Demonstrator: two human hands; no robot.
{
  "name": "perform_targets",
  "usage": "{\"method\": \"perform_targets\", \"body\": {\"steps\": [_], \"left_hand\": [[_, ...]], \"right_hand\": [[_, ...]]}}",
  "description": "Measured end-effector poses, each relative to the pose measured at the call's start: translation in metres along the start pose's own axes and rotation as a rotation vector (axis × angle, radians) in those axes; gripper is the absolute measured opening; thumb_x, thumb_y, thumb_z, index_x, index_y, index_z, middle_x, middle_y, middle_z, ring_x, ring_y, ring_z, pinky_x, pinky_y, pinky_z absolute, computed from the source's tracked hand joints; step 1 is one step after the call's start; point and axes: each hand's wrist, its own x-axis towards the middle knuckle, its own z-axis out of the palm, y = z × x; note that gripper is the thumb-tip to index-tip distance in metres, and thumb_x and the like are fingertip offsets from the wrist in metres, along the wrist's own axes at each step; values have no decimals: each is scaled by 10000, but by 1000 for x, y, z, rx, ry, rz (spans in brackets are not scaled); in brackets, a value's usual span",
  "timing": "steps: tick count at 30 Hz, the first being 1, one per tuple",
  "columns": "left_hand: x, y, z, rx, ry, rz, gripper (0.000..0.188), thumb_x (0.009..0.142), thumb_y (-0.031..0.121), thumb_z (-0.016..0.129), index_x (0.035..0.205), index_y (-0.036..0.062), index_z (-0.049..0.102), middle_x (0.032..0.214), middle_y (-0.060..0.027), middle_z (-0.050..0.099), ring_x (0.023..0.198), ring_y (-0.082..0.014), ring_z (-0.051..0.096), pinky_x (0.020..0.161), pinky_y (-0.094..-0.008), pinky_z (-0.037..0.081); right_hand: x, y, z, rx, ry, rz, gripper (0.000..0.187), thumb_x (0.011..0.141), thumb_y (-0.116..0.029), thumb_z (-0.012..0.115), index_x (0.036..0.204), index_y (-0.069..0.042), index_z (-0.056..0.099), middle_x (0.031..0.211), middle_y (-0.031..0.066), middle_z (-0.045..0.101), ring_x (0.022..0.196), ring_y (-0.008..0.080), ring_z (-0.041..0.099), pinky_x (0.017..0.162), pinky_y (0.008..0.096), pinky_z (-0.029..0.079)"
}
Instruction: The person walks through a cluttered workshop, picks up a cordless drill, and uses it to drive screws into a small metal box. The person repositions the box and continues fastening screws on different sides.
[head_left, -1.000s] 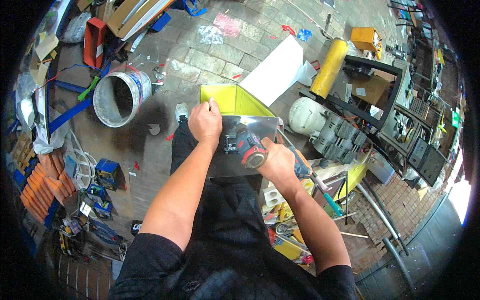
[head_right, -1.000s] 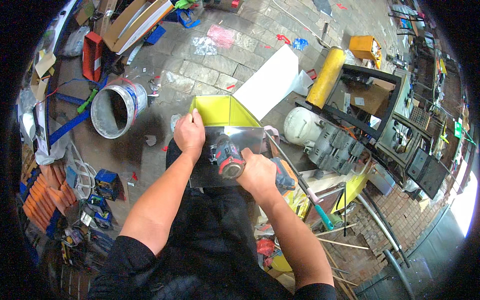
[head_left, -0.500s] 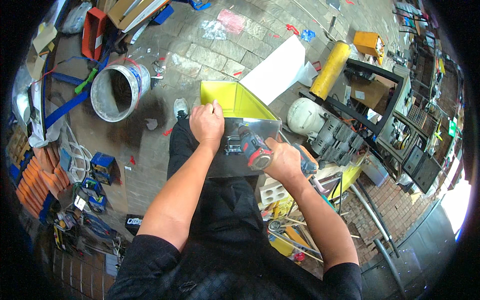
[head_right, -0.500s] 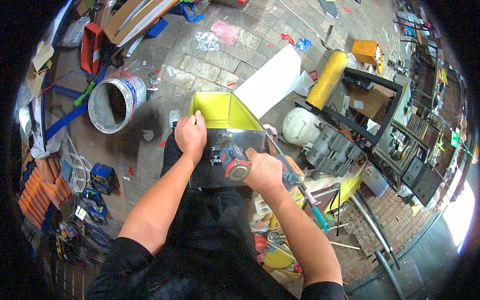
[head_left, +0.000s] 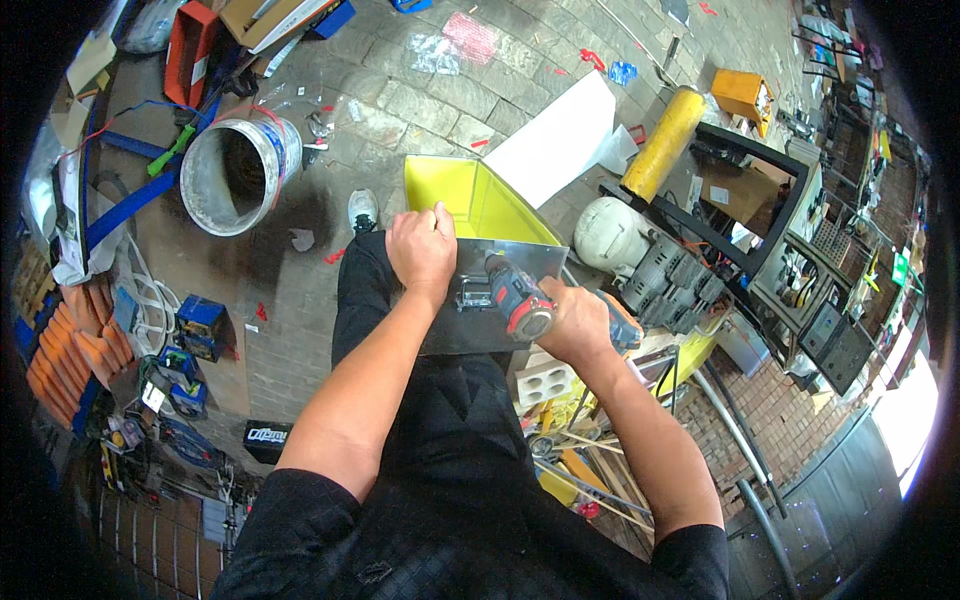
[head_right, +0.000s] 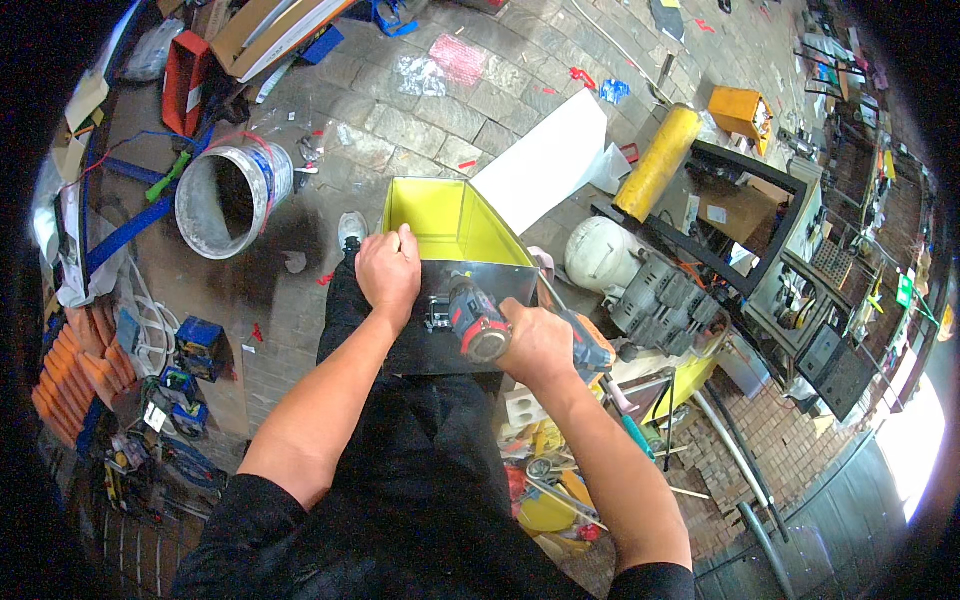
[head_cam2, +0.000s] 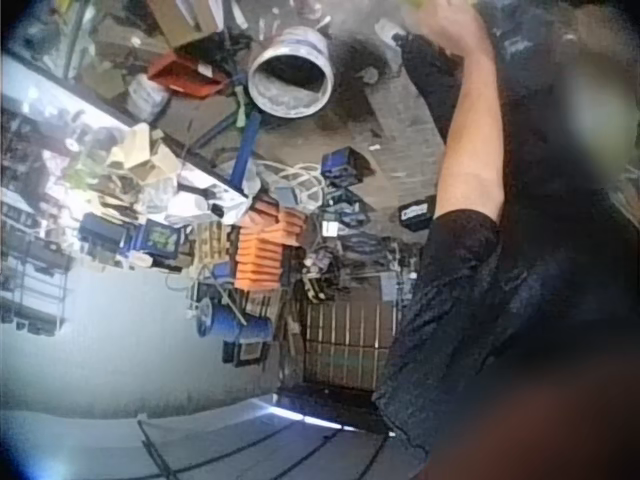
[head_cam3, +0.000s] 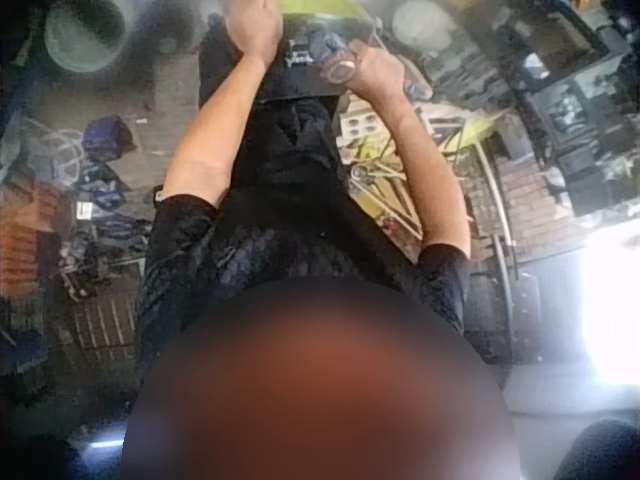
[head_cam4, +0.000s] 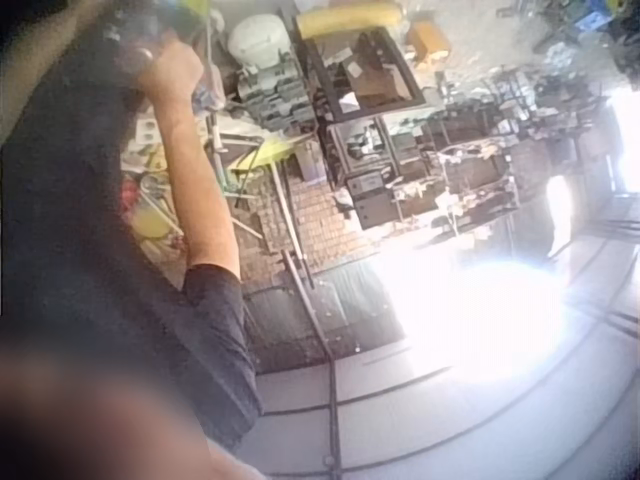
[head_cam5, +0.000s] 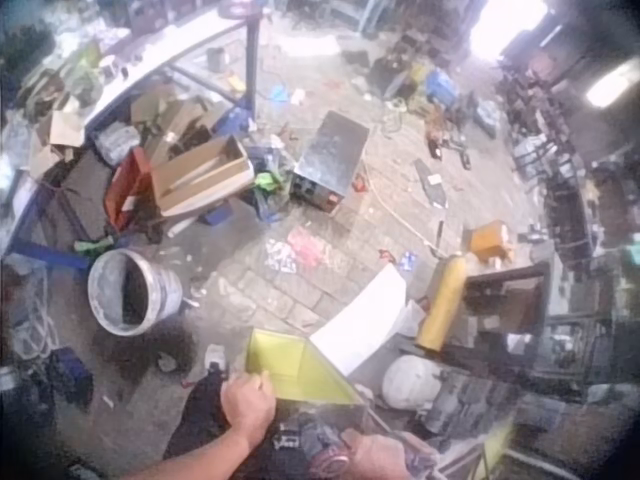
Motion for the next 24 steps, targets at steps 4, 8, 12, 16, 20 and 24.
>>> {"method": "perform_targets", "body": {"steps": [4,8,12,16,20,24], "left_hand": [[2,-1,2,31,12,4,355,937,263,651,634,80,623,710,-95,661,819,-314,650,733,-462,489],[3,-1,2,58,3,-4,356,938,263,649,634,80,620,713,-94,662,813,-316,647,729,-467,483],[3,-2,0,52,6,10,363,941,267,644,630,81,617,713,-94,662,809,-317,645,732,-469,481],[0,0,0,68,-50,20,371,946,275,636,628,84,617,714,-91,662,816,-316,645,735,-471,482],[-2,3,1,42,-8,18,376,956,269,627,630,80,616,712,-92,660,805,-318,641,729,-477,482],[0,2,-1,36,7,31,387,970,255,616,631,71,600,701,-98,651,781,-323,634,708,-483,479]], "right_hand": [[0,-1,1,14,17,0,329,787,-379,767,903,-91,657,782,208,713,792,415,711,700,518,556],[1,-2,1,56,49,-9,324,781,-378,780,902,-100,667,779,220,709,786,429,706,703,519,558],[0,-1,-1,65,55,-22,312,774,-367,789,884,-102,669,778,222,709,785,433,705,706,517,561],[2,0,-3,15,24,-2,326,763,-379,797,873,-99,671,769,219,704,780,431,703,699,513,558],[3,1,-7,-37,-16,-12,292,779,-336,771,904,-91,672,786,206,713,798,412,714,705,503,565],[6,0,-8,-84,-58,-16,285,781,-315,765,928,-90,669,808,200,723,813,400,724,711,496,573]]}}
